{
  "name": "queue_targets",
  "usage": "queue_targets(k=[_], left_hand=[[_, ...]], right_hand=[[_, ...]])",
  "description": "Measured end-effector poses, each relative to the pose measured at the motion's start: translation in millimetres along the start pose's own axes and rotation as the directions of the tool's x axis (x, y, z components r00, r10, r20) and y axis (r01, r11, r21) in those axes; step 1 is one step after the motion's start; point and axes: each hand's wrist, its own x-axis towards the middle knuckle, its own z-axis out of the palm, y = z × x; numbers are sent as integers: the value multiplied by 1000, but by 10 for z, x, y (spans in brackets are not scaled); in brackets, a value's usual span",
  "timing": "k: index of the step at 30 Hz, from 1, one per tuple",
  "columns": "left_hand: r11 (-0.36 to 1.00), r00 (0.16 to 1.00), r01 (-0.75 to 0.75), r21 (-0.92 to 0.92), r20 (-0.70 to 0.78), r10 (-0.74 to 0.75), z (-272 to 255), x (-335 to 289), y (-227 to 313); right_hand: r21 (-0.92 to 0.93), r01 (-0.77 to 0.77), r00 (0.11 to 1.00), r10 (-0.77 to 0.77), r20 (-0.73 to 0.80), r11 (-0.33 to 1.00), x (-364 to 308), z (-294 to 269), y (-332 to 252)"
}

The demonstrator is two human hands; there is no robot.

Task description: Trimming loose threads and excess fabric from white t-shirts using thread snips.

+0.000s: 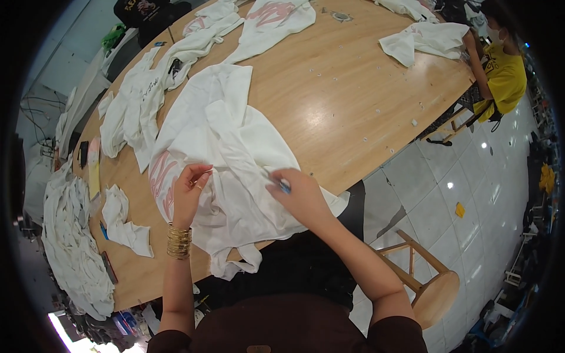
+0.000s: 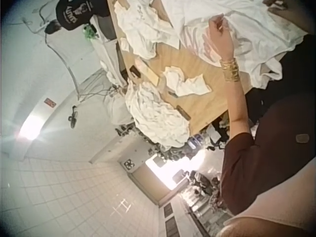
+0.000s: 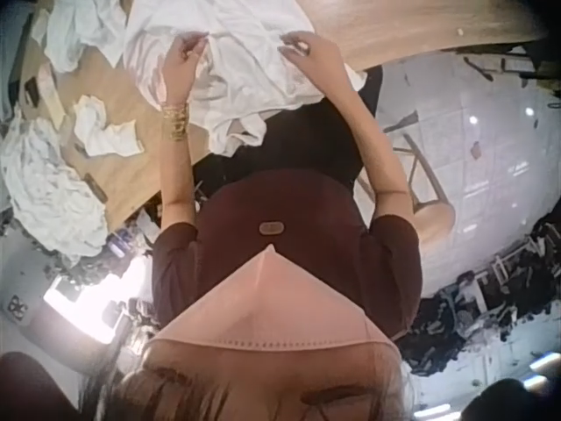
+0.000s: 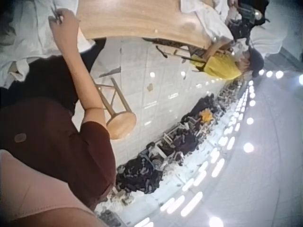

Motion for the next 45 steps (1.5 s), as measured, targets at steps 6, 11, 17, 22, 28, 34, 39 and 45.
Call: queue_targets(k=[6,11,17,22,28,34,39,45], left_hand=[[998,1000,-10,55,-12,10,195,-60,127],[960,989,-104,261,-76,127,37,-126,40],[942,948,-107,319,-252,193,-43,-233,-276],[934,962,-52,353,-233,142,70,-204,-258],[928,952,-102,359,-235,196,92,-212,-201],[810,914,-132,572,-246,322,-331,-336,-206],[872,631,141,468,-721,285,-874,50,-672],[1000,879,-7,-23,-477,-5,-765,230,-491]], right_hand=[[-17,-25,999,26,38,1000,701,390,169],[124,-136,991,133,32,983,831,180,165],[553,-324,933,355,53,768,769,-133,124],[609,-299,937,346,43,734,785,-181,179],[873,67,889,368,-272,482,992,-948,400],[393,279,500,217,-839,876,965,-2017,780],[-369,17,737,-261,-623,929,822,-1290,679],[-307,134,846,-270,-460,942,810,-421,498]])
